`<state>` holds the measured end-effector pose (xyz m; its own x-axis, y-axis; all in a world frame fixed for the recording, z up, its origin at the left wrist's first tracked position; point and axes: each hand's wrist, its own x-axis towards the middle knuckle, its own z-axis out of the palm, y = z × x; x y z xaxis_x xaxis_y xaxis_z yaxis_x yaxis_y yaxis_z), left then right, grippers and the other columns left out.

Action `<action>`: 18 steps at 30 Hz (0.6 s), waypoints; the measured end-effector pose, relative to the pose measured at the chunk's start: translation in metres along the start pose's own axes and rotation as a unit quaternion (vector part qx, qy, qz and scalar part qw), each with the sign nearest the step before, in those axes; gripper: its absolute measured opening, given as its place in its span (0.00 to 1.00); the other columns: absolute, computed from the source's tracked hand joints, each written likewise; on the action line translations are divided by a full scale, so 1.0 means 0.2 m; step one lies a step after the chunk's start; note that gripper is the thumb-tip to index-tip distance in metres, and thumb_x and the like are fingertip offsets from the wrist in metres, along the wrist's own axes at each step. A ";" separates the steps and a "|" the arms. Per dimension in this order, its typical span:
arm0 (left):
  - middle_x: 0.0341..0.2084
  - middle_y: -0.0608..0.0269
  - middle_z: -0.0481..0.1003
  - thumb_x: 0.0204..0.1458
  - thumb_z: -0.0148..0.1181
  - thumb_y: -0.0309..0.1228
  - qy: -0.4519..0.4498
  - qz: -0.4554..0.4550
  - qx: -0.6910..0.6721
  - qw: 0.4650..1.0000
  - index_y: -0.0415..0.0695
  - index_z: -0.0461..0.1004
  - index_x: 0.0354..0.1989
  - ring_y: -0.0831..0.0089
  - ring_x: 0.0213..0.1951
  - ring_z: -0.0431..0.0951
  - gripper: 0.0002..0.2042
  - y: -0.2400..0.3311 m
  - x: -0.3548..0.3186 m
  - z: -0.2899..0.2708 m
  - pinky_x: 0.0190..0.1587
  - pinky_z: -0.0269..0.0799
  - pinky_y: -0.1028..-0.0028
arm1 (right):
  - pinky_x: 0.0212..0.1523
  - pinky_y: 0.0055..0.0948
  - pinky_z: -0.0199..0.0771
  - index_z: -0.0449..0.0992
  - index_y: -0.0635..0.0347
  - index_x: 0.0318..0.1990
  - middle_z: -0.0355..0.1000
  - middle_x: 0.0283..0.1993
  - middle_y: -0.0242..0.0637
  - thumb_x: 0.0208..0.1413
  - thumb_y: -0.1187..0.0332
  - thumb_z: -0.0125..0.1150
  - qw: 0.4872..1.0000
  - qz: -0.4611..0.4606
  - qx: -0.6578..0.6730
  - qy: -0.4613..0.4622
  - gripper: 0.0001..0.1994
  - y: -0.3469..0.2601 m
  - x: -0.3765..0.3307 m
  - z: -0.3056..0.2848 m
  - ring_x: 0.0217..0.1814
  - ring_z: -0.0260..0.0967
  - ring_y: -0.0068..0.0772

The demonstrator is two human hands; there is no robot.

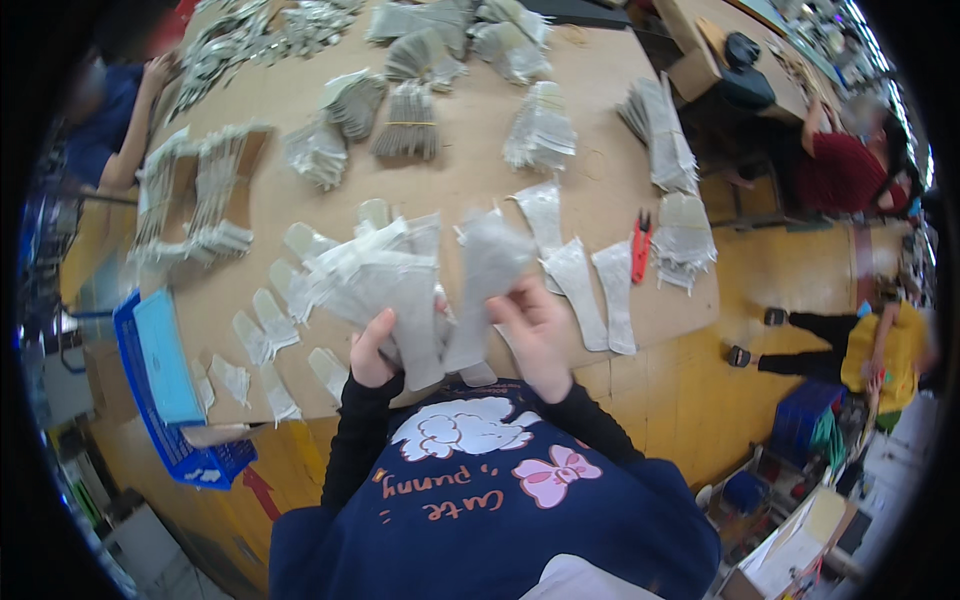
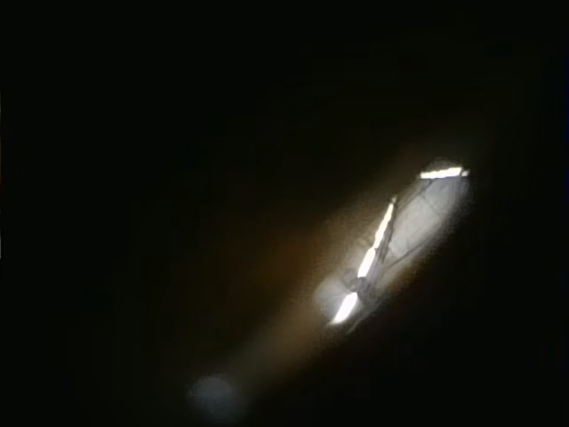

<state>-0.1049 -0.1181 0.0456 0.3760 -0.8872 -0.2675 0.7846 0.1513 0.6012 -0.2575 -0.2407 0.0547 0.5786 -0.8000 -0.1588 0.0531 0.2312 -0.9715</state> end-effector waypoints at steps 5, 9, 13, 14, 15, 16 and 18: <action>0.44 0.49 0.73 0.51 0.54 0.32 0.038 0.034 0.052 0.997 0.32 0.65 0.53 0.61 0.45 0.75 0.22 0.00 0.02 0.03 0.50 0.70 0.66 | 0.28 0.16 0.61 0.71 0.66 0.42 0.69 0.29 0.28 0.58 0.75 0.55 0.996 0.009 0.039 0.083 0.06 -0.07 0.03 -0.21 0.26 0.63 0.14; 0.42 0.55 0.74 0.50 0.57 0.27 0.096 0.033 0.081 0.992 0.34 0.66 0.52 0.66 0.43 0.75 0.20 -0.03 0.02 0.00 0.48 0.70 0.69 | 0.28 0.16 0.61 0.71 0.68 0.45 0.69 0.30 0.28 0.59 0.74 0.55 0.998 0.026 0.007 0.049 0.09 -0.09 -0.01 -0.29 0.27 0.62 0.15; 0.42 0.59 0.74 0.49 0.58 0.26 0.119 0.091 0.131 0.980 0.36 0.67 0.51 0.70 0.43 0.75 0.19 -0.05 0.00 -0.03 0.47 0.70 0.70 | 0.31 0.15 0.60 0.72 0.69 0.44 0.70 0.31 0.27 0.58 0.75 0.54 0.998 0.049 -0.024 0.038 0.09 -0.05 -0.08 -0.36 0.31 0.64 0.13; 0.42 0.59 0.74 0.49 0.58 0.26 0.131 0.094 0.137 0.977 0.36 0.67 0.51 0.70 0.44 0.75 0.19 -0.04 0.00 -0.05 0.47 0.70 0.70 | 0.31 0.15 0.60 0.72 0.69 0.44 0.70 0.31 0.27 0.57 0.75 0.55 0.998 0.046 -0.035 0.030 0.09 -0.05 -0.10 -0.39 0.31 0.64 0.14; 0.43 0.59 0.74 0.49 0.58 0.26 0.139 0.100 0.140 0.975 0.36 0.67 0.51 0.70 0.44 0.75 0.19 -0.03 -0.01 -0.06 0.47 0.70 0.70 | 0.32 0.15 0.61 0.72 0.69 0.44 0.70 0.31 0.27 0.56 0.75 0.56 0.998 0.041 -0.045 0.018 0.09 -0.04 -0.12 -0.42 0.31 0.64 0.14; 0.43 0.59 0.73 0.49 0.57 0.27 0.160 0.109 0.154 0.969 0.36 0.67 0.51 0.70 0.44 0.75 0.19 -0.02 0.00 -0.08 0.47 0.71 0.70 | 0.32 0.15 0.61 0.73 0.69 0.43 0.70 0.30 0.27 0.56 0.75 0.57 0.998 0.037 -0.056 0.007 0.09 -0.02 -0.13 -0.45 0.31 0.64 0.14; 0.42 0.58 0.73 0.49 0.57 0.28 0.181 0.097 0.129 0.970 0.36 0.66 0.51 0.69 0.43 0.75 0.20 0.01 0.01 -0.12 0.47 0.71 0.70 | 0.29 0.18 0.62 0.73 0.67 0.44 0.70 0.28 0.28 0.54 0.74 0.59 0.984 0.025 -0.163 -0.071 0.10 0.01 -0.15 -0.50 0.28 0.62 0.14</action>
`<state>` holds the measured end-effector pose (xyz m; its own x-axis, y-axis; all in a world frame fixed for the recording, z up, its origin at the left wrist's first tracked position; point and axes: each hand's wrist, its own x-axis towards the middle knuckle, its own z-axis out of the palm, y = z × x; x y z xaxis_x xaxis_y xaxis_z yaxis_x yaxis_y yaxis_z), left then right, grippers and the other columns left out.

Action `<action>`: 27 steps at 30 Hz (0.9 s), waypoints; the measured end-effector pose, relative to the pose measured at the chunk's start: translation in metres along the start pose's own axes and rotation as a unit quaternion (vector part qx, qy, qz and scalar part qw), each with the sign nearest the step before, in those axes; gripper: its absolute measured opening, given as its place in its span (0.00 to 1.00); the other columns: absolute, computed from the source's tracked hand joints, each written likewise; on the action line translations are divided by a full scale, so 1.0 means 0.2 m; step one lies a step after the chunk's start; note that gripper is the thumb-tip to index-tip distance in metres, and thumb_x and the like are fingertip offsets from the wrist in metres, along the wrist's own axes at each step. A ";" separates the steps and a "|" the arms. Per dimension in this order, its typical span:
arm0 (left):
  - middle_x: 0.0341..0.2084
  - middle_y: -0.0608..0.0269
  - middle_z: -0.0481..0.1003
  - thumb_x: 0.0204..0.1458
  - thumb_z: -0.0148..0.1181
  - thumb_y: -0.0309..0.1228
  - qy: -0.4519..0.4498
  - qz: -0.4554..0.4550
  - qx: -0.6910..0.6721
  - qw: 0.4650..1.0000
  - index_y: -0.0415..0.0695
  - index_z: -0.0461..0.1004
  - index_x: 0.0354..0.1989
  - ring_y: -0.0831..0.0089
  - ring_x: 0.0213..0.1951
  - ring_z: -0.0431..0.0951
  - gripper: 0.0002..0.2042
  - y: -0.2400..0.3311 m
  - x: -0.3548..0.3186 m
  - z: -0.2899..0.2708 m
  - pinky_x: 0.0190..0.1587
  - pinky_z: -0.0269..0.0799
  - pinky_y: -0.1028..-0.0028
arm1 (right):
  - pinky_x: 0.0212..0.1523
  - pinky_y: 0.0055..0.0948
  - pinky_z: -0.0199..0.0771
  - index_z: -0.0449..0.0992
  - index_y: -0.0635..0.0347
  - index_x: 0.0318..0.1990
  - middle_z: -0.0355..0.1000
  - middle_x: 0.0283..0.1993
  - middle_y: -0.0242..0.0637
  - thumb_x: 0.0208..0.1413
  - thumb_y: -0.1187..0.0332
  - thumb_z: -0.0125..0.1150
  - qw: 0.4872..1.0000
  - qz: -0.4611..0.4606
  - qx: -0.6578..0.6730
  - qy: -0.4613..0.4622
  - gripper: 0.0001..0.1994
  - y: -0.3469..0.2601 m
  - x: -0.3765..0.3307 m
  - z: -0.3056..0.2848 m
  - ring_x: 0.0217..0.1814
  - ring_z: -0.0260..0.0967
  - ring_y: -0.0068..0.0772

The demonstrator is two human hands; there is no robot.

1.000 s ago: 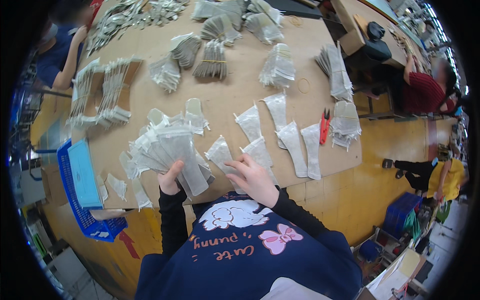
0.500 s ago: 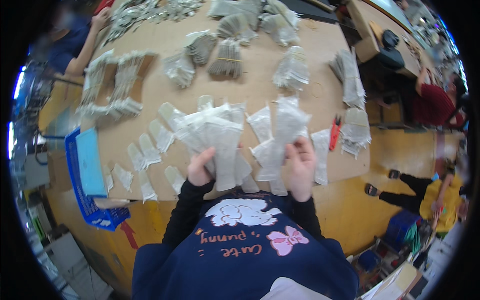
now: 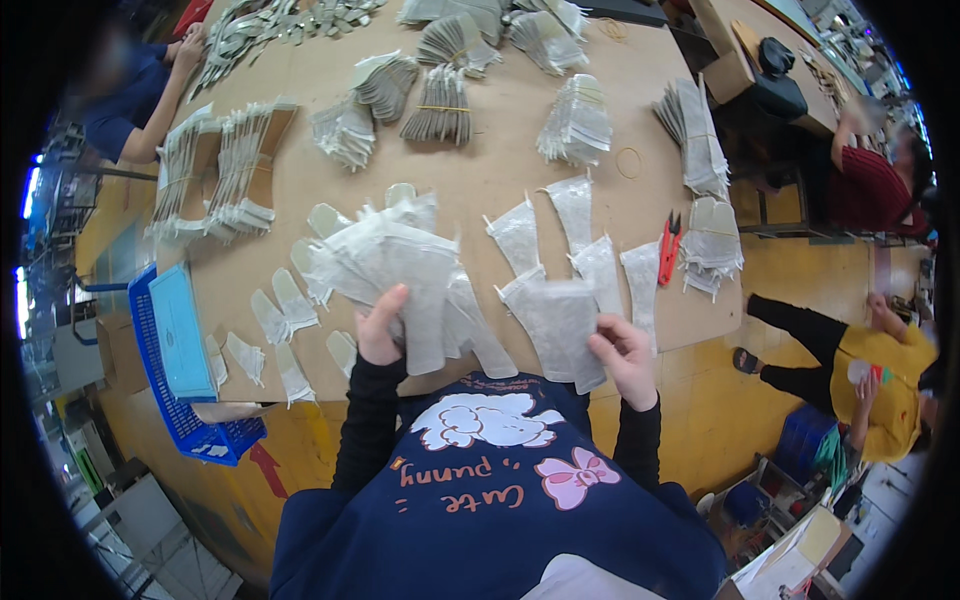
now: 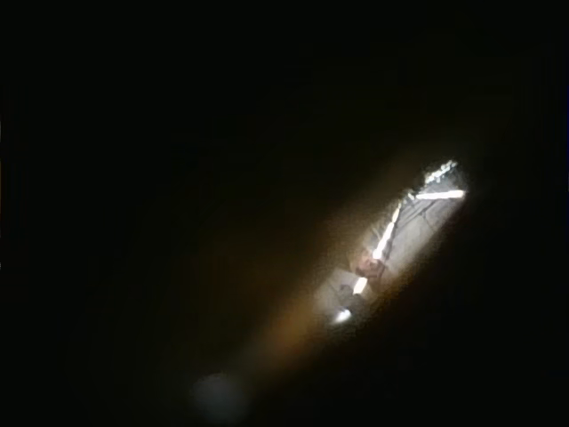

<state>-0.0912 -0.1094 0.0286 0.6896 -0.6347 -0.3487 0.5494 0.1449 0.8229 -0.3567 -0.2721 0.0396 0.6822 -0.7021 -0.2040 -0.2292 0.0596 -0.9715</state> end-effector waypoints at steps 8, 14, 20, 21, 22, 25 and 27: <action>0.39 0.57 0.73 0.50 0.56 0.29 0.009 -0.012 -0.029 0.999 0.36 0.66 0.50 0.68 0.40 0.76 0.19 0.05 0.06 -0.04 0.43 0.72 0.70 | 0.25 0.32 0.65 0.71 0.60 0.31 0.66 0.20 0.35 0.46 0.69 0.66 0.945 0.051 -0.322 -0.024 0.09 0.05 -0.02 0.03 0.22 0.67 0.36; 0.42 0.57 0.73 0.48 0.57 0.27 -0.014 0.016 0.028 0.999 0.35 0.65 0.52 0.68 0.42 0.75 0.21 0.01 -0.01 0.06 0.46 0.70 0.70 | 0.32 0.34 0.68 0.73 0.56 0.41 0.67 0.29 0.37 0.43 0.68 0.68 0.959 -0.032 -0.281 0.026 0.16 -0.04 0.08 0.13 0.33 0.69 0.37; 0.44 0.56 0.72 0.47 0.57 0.24 -0.038 -0.017 -0.008 0.999 0.35 0.63 0.54 0.67 0.45 0.74 0.23 -0.02 -0.07 0.13 0.49 0.70 0.70 | 0.44 0.35 0.68 0.69 0.57 0.52 0.61 0.48 0.45 0.39 0.70 0.70 0.950 -0.039 -0.306 -0.050 0.28 -0.02 0.08 0.19 0.47 0.65 0.45; 0.44 0.56 0.72 0.47 0.57 0.24 -0.035 -0.015 -0.004 0.999 0.36 0.63 0.54 0.67 0.45 0.74 0.23 -0.02 -0.07 0.12 0.49 0.70 0.70 | 0.46 0.34 0.67 0.68 0.57 0.53 0.60 0.50 0.47 0.39 0.70 0.71 0.963 0.014 -0.263 -0.060 0.29 -0.02 0.07 0.18 0.48 0.64 0.46; 0.44 0.56 0.72 0.47 0.57 0.24 -0.034 -0.013 -0.003 0.999 0.36 0.63 0.54 0.67 0.45 0.74 0.23 -0.02 -0.07 0.12 0.49 0.69 0.70 | 0.47 0.35 0.67 0.68 0.57 0.53 0.60 0.49 0.47 0.40 0.71 0.70 0.965 -0.027 -0.258 -0.031 0.29 -0.02 0.06 0.17 0.48 0.64 0.46; 0.44 0.57 0.72 0.47 0.57 0.24 -0.026 -0.035 -0.002 0.999 0.36 0.63 0.54 0.68 0.45 0.74 0.23 -0.03 -0.06 0.11 0.49 0.69 0.70 | 0.50 0.36 0.65 0.68 0.57 0.53 0.60 0.48 0.47 0.41 0.71 0.69 0.946 -0.075 -0.312 0.055 0.28 -0.04 0.06 0.12 0.49 0.63 0.47; 0.44 0.57 0.72 0.47 0.58 0.24 -0.030 -0.041 -0.001 0.999 0.36 0.64 0.54 0.68 0.45 0.74 0.23 -0.03 -0.05 0.10 0.49 0.70 0.70 | 0.50 0.36 0.65 0.68 0.58 0.52 0.60 0.48 0.47 0.41 0.72 0.69 0.895 -0.106 -0.418 0.113 0.27 -0.05 0.08 0.10 0.49 0.63 0.47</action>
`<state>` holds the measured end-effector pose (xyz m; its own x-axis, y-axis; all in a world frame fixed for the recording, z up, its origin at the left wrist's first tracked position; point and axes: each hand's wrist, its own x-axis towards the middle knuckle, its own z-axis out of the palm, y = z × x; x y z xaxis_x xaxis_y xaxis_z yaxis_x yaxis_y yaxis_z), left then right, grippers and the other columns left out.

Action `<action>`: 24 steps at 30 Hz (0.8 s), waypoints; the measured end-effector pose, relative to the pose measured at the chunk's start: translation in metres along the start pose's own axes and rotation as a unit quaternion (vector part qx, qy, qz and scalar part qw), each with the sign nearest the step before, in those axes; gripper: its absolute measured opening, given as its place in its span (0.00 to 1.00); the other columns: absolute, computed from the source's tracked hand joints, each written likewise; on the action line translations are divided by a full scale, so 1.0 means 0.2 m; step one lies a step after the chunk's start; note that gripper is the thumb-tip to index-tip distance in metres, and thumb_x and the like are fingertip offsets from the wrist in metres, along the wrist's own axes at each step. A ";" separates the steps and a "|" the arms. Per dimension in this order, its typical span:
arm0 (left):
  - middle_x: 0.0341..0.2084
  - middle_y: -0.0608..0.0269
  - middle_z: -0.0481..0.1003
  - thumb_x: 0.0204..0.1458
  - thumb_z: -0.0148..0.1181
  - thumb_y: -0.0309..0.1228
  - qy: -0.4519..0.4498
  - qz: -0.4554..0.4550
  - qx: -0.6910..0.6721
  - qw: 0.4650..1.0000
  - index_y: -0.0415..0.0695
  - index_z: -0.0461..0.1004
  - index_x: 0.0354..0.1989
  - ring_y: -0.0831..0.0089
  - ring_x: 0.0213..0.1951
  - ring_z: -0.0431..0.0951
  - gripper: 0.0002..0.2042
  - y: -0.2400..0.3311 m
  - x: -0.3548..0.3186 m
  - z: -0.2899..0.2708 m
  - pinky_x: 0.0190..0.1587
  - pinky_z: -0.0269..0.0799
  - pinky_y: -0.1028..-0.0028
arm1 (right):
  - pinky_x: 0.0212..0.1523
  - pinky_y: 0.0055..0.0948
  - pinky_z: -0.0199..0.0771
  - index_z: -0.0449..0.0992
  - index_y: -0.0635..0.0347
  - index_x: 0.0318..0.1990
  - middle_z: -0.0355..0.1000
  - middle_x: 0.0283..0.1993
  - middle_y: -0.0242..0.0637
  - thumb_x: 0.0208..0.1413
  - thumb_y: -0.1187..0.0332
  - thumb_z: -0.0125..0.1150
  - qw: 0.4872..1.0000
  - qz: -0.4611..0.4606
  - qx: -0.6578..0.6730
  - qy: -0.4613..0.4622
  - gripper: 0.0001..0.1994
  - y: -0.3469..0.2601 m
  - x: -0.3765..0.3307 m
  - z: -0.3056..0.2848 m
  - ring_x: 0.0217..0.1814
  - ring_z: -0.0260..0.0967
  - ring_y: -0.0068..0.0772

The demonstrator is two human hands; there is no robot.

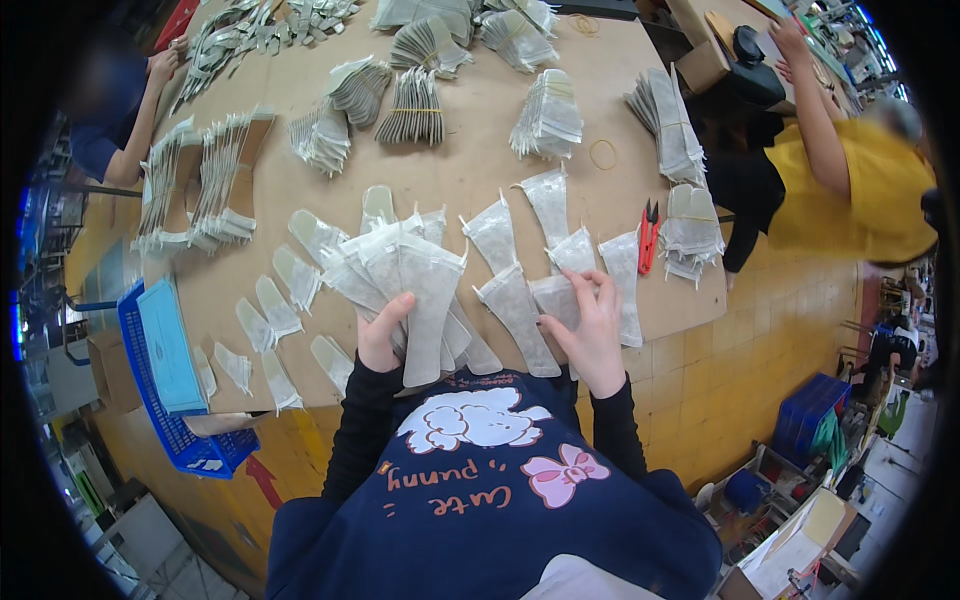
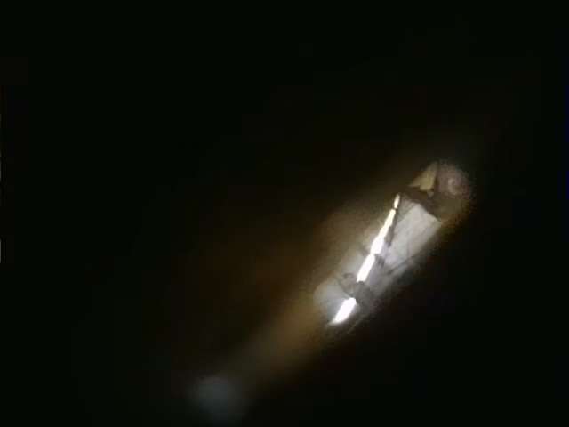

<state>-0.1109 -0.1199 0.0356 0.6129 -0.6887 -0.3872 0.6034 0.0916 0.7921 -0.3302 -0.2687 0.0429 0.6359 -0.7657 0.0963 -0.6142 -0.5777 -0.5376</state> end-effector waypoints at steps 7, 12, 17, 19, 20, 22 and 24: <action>0.44 0.58 0.74 0.47 0.60 0.24 -0.019 0.004 0.005 1.000 0.35 0.67 0.52 0.69 0.44 0.75 0.22 0.01 0.00 0.02 0.49 0.70 0.70 | 0.46 0.36 0.66 0.67 0.59 0.54 0.64 0.37 0.43 0.39 0.74 0.68 0.996 -0.003 0.056 -0.064 0.30 -0.12 -0.03 0.17 0.42 0.65 0.43; 0.44 0.57 0.73 0.46 0.61 0.23 -0.012 0.026 0.020 0.999 0.35 0.65 0.53 0.68 0.44 0.75 0.23 -0.01 -0.03 0.04 0.48 0.70 0.70 | 0.44 0.36 0.66 0.63 0.57 0.60 0.64 0.33 0.39 0.39 0.76 0.68 0.988 0.067 0.098 -0.095 0.35 -0.13 -0.08 0.22 0.41 0.65 0.41; 0.44 0.55 0.73 0.46 0.60 0.23 -0.016 0.018 0.031 0.999 0.36 0.63 0.54 0.65 0.44 0.75 0.24 -0.04 -0.03 0.04 0.47 0.72 0.68 | 0.37 0.34 0.66 0.61 0.55 0.61 0.67 0.31 0.38 0.39 0.76 0.68 0.998 0.019 0.039 -0.044 0.37 -0.10 -0.10 0.19 0.36 0.66 0.37; 0.43 0.55 0.73 0.46 0.60 0.23 -0.022 0.009 0.029 0.999 0.36 0.63 0.54 0.66 0.44 0.75 0.24 -0.04 -0.03 0.05 0.47 0.72 0.68 | 0.33 0.34 0.66 0.64 0.58 0.57 0.68 0.29 0.40 0.41 0.74 0.68 0.986 0.109 0.100 -0.074 0.32 -0.09 -0.12 0.17 0.31 0.67 0.38; 0.43 0.55 0.73 0.46 0.60 0.23 -0.026 0.007 0.029 0.999 0.36 0.63 0.54 0.66 0.44 0.75 0.24 -0.04 -0.03 0.05 0.46 0.72 0.68 | 0.30 0.34 0.66 0.66 0.60 0.55 0.69 0.28 0.41 0.43 0.73 0.68 0.972 0.160 0.137 -0.101 0.29 -0.08 -0.12 0.16 0.28 0.68 0.39; 0.43 0.55 0.73 0.46 0.60 0.23 -0.019 0.020 0.038 0.999 0.36 0.64 0.54 0.66 0.43 0.75 0.24 -0.03 -0.04 0.06 0.46 0.72 0.68 | 0.27 0.35 0.65 0.69 0.63 0.49 0.69 0.25 0.42 0.45 0.71 0.67 0.984 0.132 0.103 -0.054 0.22 -0.06 -0.12 0.14 0.23 0.67 0.39; 0.43 0.55 0.73 0.46 0.59 0.23 -0.017 0.024 0.043 0.999 0.36 0.64 0.53 0.66 0.43 0.75 0.24 -0.03 -0.04 0.07 0.45 0.72 0.68 | 0.24 0.35 0.64 0.71 0.65 0.43 0.69 0.23 0.44 0.48 0.69 0.66 0.986 0.126 0.099 -0.053 0.16 -0.04 -0.10 0.11 0.21 0.66 0.39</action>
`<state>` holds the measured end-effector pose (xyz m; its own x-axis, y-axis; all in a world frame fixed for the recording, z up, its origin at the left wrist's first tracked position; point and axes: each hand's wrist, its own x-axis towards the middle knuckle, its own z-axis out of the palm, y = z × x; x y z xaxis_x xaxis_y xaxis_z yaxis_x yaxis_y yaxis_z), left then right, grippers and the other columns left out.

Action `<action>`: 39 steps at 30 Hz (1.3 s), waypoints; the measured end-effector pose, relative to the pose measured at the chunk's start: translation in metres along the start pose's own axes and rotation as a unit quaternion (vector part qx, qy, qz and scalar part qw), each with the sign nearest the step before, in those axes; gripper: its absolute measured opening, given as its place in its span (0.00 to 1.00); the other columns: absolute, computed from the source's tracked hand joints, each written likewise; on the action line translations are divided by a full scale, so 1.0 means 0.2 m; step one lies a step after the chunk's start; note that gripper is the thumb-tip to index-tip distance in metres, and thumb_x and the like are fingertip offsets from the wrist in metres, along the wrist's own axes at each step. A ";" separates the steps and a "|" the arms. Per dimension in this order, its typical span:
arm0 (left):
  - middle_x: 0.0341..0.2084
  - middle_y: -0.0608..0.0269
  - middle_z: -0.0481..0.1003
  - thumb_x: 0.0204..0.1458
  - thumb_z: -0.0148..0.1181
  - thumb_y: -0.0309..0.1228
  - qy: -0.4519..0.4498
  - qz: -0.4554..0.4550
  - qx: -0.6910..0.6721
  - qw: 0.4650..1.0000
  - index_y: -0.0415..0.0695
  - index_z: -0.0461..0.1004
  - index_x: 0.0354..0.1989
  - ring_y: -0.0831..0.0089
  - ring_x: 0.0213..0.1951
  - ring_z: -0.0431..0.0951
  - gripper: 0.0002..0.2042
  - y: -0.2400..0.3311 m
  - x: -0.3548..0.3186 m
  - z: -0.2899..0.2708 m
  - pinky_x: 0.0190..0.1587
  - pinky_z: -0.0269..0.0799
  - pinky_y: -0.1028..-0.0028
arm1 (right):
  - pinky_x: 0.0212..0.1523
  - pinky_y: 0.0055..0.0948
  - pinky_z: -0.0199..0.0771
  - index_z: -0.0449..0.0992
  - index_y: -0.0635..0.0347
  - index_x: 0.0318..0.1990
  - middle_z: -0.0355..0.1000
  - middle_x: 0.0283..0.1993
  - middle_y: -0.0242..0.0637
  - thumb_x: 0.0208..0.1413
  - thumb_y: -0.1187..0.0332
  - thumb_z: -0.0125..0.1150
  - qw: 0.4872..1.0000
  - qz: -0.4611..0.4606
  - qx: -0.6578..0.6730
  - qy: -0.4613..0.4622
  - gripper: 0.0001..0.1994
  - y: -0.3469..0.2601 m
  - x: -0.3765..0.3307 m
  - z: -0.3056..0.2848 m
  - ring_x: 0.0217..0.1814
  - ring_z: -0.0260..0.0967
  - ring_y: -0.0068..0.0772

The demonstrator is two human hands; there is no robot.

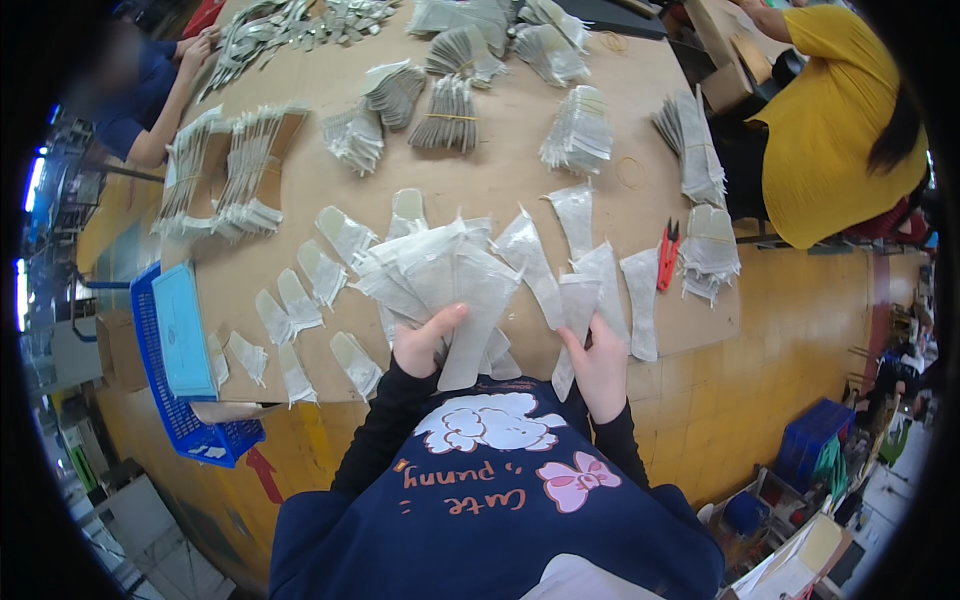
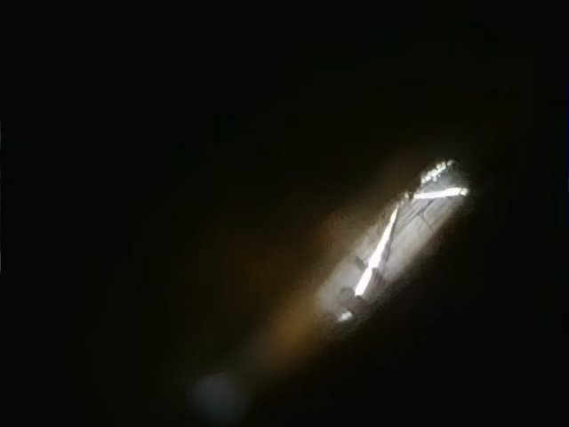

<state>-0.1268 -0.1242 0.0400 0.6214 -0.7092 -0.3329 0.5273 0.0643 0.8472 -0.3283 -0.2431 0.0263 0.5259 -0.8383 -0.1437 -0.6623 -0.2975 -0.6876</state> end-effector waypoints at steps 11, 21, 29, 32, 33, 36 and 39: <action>0.41 0.59 0.75 0.45 0.63 0.23 0.008 -0.005 -0.006 1.000 0.35 0.69 0.49 0.70 0.41 0.75 0.20 -0.03 -0.01 0.00 0.46 0.70 0.71 | 0.38 0.24 0.68 0.69 0.65 0.48 0.72 0.35 0.37 0.60 0.69 0.54 0.866 0.062 0.485 -0.106 0.12 -0.16 -0.03 -0.10 0.34 0.68 0.27; 0.40 0.57 0.76 0.46 0.64 0.20 -0.016 0.040 0.076 0.996 0.34 0.71 0.47 0.69 0.42 0.76 0.18 -0.06 -0.10 0.11 0.48 0.71 0.70 | 0.53 0.23 0.62 0.61 0.66 0.58 0.66 0.49 0.34 0.63 0.70 0.48 0.851 0.073 0.520 0.017 0.17 -0.30 0.03 -0.05 0.49 0.62 0.21; 0.38 0.52 0.76 0.50 0.58 0.27 0.015 0.045 0.012 0.999 0.33 0.68 0.48 0.62 0.40 0.77 0.17 0.03 0.02 -0.02 0.45 0.73 0.64 | 0.42 0.32 0.69 0.65 0.65 0.58 0.72 0.42 0.48 0.59 0.75 0.52 0.936 0.018 -0.129 0.326 0.18 0.29 0.02 -0.55 0.42 0.70 0.39; 0.44 0.48 0.73 0.52 0.54 0.32 0.021 -0.039 -0.055 0.998 0.34 0.64 0.54 0.60 0.45 0.75 0.22 0.08 0.07 -0.06 0.49 0.71 0.62 | 0.44 0.38 0.67 0.66 0.66 0.55 0.70 0.46 0.54 0.59 0.73 0.51 0.942 0.048 -0.252 0.215 0.16 0.50 0.03 -0.49 0.44 0.68 0.53; 0.47 0.47 0.72 0.53 0.53 0.33 -0.028 -0.014 -0.135 0.990 0.34 0.61 0.56 0.59 0.46 0.74 0.24 0.09 0.08 -0.05 0.50 0.70 0.62 | 0.45 0.40 0.67 0.67 0.66 0.54 0.70 0.47 0.55 0.59 0.72 0.51 0.947 0.100 -0.267 0.150 0.16 0.53 0.04 -0.48 0.45 0.67 0.58; 0.53 0.43 0.67 0.54 0.49 0.35 -0.064 0.002 -0.242 0.968 0.35 0.54 0.61 0.58 0.51 0.71 0.28 0.12 0.08 -0.02 0.54 0.67 0.60 | 0.53 0.38 0.63 0.63 0.68 0.58 0.65 0.56 0.55 0.60 0.72 0.49 0.962 0.162 -0.037 0.218 0.19 0.51 0.06 -0.49 0.55 0.64 0.55; 0.56 0.41 0.65 0.54 0.47 0.35 -0.070 0.012 -0.197 0.978 0.36 0.51 0.63 0.57 0.53 0.70 0.29 0.13 0.09 0.01 0.55 0.66 0.60 | 0.62 0.33 0.56 0.54 0.71 0.64 0.55 0.66 0.53 0.61 0.72 0.48 0.957 -0.012 0.117 0.265 0.25 0.36 0.17 -0.53 0.66 0.56 0.47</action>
<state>-0.1025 -0.1370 0.0566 0.5656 -0.7912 -0.2326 0.7130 0.3273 0.6201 -0.4148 -0.3407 0.0467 0.1540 -0.9649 0.2128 -0.4826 -0.2613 -0.8359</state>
